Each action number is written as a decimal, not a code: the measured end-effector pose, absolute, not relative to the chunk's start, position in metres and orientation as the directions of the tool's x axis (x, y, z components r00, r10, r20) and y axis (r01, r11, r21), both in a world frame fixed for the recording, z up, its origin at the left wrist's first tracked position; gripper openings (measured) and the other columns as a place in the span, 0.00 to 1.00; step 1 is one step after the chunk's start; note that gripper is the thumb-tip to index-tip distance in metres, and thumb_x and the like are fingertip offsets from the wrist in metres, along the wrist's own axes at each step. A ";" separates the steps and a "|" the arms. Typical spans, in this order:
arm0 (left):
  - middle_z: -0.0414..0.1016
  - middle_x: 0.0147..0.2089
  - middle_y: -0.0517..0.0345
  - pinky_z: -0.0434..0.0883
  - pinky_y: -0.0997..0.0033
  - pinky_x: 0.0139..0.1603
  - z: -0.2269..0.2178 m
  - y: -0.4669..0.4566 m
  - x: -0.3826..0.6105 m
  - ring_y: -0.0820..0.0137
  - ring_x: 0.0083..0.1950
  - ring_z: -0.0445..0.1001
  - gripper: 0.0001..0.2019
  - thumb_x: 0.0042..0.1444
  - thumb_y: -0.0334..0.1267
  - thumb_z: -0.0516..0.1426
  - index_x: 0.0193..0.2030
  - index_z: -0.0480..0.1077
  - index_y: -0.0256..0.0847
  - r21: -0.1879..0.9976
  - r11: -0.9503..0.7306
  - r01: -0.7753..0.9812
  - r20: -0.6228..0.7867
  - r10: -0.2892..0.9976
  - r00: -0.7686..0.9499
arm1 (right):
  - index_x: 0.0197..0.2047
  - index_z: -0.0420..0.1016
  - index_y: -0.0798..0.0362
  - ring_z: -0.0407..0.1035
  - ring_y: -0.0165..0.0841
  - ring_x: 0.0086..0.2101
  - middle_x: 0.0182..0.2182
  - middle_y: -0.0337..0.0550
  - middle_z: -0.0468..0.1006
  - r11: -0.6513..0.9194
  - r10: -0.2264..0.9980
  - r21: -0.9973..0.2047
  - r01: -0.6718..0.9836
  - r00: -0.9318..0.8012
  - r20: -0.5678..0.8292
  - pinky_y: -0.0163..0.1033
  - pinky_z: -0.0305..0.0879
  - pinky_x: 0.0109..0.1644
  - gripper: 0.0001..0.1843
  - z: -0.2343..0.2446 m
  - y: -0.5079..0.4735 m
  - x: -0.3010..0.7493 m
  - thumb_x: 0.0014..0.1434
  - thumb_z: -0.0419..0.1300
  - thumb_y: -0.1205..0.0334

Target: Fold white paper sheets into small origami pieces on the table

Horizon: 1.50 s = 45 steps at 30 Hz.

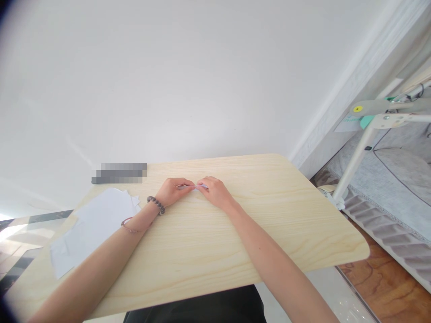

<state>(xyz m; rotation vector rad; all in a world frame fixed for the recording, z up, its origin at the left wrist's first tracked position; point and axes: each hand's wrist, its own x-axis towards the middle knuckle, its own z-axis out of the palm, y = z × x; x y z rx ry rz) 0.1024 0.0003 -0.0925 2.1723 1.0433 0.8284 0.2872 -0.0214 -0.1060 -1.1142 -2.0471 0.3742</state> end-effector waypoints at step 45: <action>0.76 0.35 0.59 0.66 0.72 0.41 -0.091 0.001 0.104 0.68 0.38 0.72 0.17 0.49 0.50 0.52 0.35 0.74 0.41 0.767 -0.410 0.493 0.187 0.879 0.439 | 0.31 0.76 0.54 0.65 0.27 0.25 0.23 0.39 0.74 0.341 0.937 -0.796 0.500 -0.245 0.248 0.32 0.58 0.28 0.16 -0.103 -0.017 0.300 0.52 0.52 0.52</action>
